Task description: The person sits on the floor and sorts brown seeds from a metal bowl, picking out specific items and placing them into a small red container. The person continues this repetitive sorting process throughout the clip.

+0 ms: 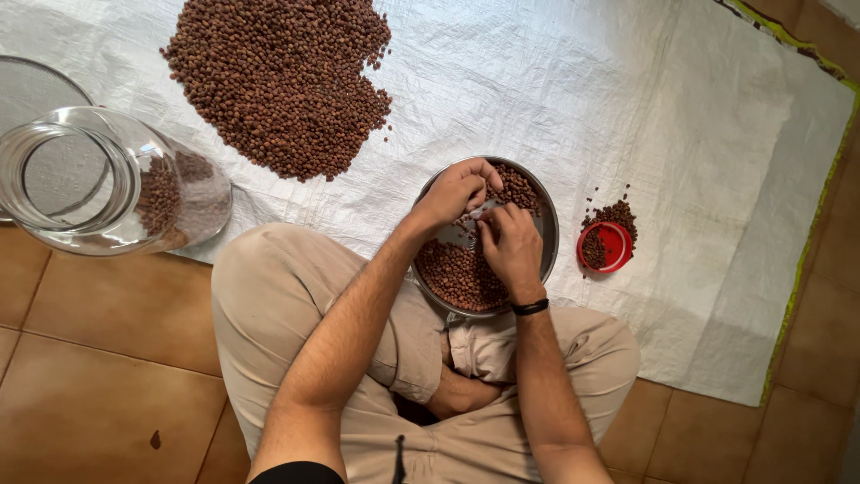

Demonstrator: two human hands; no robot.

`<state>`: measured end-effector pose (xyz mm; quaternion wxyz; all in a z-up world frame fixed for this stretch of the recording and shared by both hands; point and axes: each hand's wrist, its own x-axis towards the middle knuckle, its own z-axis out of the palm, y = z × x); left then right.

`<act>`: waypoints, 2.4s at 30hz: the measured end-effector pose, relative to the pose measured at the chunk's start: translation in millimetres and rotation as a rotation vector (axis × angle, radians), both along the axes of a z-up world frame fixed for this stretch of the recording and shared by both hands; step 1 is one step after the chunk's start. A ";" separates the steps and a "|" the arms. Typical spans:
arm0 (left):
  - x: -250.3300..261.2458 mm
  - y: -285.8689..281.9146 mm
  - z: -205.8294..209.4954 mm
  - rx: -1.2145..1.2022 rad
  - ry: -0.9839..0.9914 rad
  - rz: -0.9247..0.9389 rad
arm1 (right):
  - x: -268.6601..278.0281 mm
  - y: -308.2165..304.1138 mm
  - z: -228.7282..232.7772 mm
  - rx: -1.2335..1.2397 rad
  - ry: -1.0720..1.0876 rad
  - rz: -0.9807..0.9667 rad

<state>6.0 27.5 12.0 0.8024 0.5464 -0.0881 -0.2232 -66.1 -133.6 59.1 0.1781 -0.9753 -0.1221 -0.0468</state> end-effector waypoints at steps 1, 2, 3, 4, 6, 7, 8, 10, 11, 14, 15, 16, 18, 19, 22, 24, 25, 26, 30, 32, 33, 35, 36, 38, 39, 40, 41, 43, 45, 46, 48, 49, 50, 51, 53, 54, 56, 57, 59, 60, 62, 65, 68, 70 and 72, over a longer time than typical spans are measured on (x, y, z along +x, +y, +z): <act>-0.3 0.3 0.7 0.036 -0.030 0.015 | 0.1 0.4 0.7 0.018 0.006 0.000; -0.3 1.5 2.4 0.073 -0.059 0.031 | 1.4 0.4 0.1 0.011 0.027 0.003; -0.7 2.6 5.2 0.111 -0.088 0.047 | 3.2 -1.4 -1.5 0.004 0.048 0.006; -0.8 2.9 8.7 0.252 -0.095 0.048 | 4.1 -4.3 -4.6 -0.003 0.068 0.008; -0.4 2.3 14.9 0.534 -0.108 0.050 | 1.2 -12.2 -16.0 0.100 0.027 0.019; -1.4 3.0 15.9 0.504 -0.127 0.060 | -0.1 -18.2 -23.9 0.152 0.007 0.025; -2.7 3.5 15.9 0.475 -0.147 0.070 | 2.8 -24.1 -33.3 0.421 0.121 -0.032; -4.4 5.5 13.7 0.361 -0.094 0.070 | 11.3 -31.8 -54.0 0.957 0.353 -0.147; -5.5 7.7 12.2 0.277 -0.023 0.059 | 12.0 -33.3 -62.0 1.026 0.396 -0.148; -6.9 13.7 10.7 0.176 0.003 0.061 | 10.8 -28.6 -64.2 1.064 0.456 -0.106; -7.2 15.2 11.4 0.170 -0.019 0.068 | 7.2 -23.2 -58.1 0.963 0.432 -0.061; -8.4 15.7 12.8 0.216 -0.021 0.084 | 4.1 -16.6 -49.5 0.860 0.409 -0.017; -12.6 16.4 16.9 0.307 -0.025 0.117 | -2.0 -5.3 -29.1 0.437 0.308 -0.048; -14.6 17.8 19.4 0.339 -0.089 0.144 | -4.1 -1.4 -20.2 0.226 0.255 -0.064; -20.2 24.6 29.6 0.451 -0.231 0.206 | -9.9 7.5 -11.5 0.236 0.036 0.069; -24.3 27.3 36.4 0.544 -0.248 0.219 | -9.3 5.9 -16.3 0.191 0.005 0.097; -26.5 27.7 39.2 0.564 -0.247 0.216 | -8.7 3.5 -20.3 0.167 -0.011 0.111; -29.1 27.4 41.3 0.584 -0.245 0.213 | -6.9 0.9 -24.4 0.211 0.116 0.031; -34.8 28.6 43.1 0.510 -0.110 0.226 | -0.8 -7.3 -30.7 0.587 0.286 -0.094; -36.3 31.3 40.3 0.441 -0.051 0.227 | -1.3 -5.7 -24.0 0.594 0.273 -0.101; -36.7 32.2 38.9 0.405 -0.022 0.226 | -2.1 -4.8 -17.7 0.457 0.303 -0.125; -39.7 31.3 36.9 0.459 -0.051 0.235 | -3.7 -0.9 -4.6 0.268 0.322 -0.094; -41.2 31.1 35.9 0.485 -0.064 0.240 | -6.7 0.4 0.4 0.215 0.313 -0.042; -41.3 30.9 34.5 0.582 -0.118 0.241 | -9.5 1.9 3.2 0.134 0.304 0.032; -41.5 29.8 34.6 0.628 -0.145 0.240 | -10.2 1.0 1.1 0.107 0.304 0.053; -42.3 29.4 35.4 0.671 -0.190 0.215 | -10.9 -0.2 -2.9 0.081 0.304 0.074; -43.5 28.8 37.0 0.714 -0.236 0.190 | -10.9 -2.0 -8.4 0.070 0.270 0.092; -45.1 27.8 41.9 0.735 -0.280 0.162 | -8.7 -5.5 -21.6 0.051 0.198 0.131; -45.2 25.6 45.1 0.691 -0.280 0.154 | -8.4 -13.6 -34.8 0.031 0.247 0.092; -44.1 25.8 44.3 0.654 -0.229 0.159 | -9.6 -19.8 -42.4 0.018 0.274 0.070; -40.0 27.3 39.5 0.580 -0.127 0.168 | -6.8 -31.9 -60.1 0.513 0.428 -0.019; -39.5 27.4 36.1 0.555 -0.133 0.207 | -4.7 -37.0 -68.1 0.762 0.500 -0.064; -39.4 27.1 32.3 0.529 -0.136 0.249 | -2.2 -40.5 -73.9 0.920 0.516 -0.021; -39.3 26.2 28.6 0.504 -0.138 0.290 | 0.6 -41.8 -76.0 1.079 0.529 0.022; -37.2 24.9 23.3 0.511 -0.144 0.304 | 3.5 -32.3 -68.8 1.063 0.473 0.059; -36.5 25.1 21.8 0.516 -0.146 0.313 | 2.1 -18.4 -61.7 0.887 0.408 0.051; -37.3 25.8 21.0 0.481 -0.141 0.319 | -1.8 9.1 -39.6 0.533 0.296 0.008; -38.2 26.3 21.1 0.464 -0.138 0.321 | -4.2 20.5 -28.6 0.357 0.250 -0.028; -39.0 26.6 21.2 0.425 -0.153 0.324 | -5.4 35.2 -14.7 0.150 0.138 -0.028; -38.9 27.0 21.3 0.406 -0.160 0.325 | -4.8 40.2 -13.8 0.120 0.074 0.008; -38.8 27.0 20.5 0.413 -0.139 0.329 | -2.9 40.9 -21.9 0.092 0.011 0.051; -38.7 25.0 17.6 0.428 -0.134 0.363 | 0.1 28.2 -47.4 0.339 0.078 0.066; -49.9 21.6 16.0 0.230 0.019 0.333 | 2.2 -4.5 -52.1 1.038 0.301 0.020; -71.0 12.9 13.8 0.147 0.122 0.246 | -7.4 -27.8 -31.6 1.459 0.504 -0.088; -104.5 -2.2 7.6 0.189 0.169 0.129 | -30.2 -32.8 -1.4 1.278 0.425 -0.035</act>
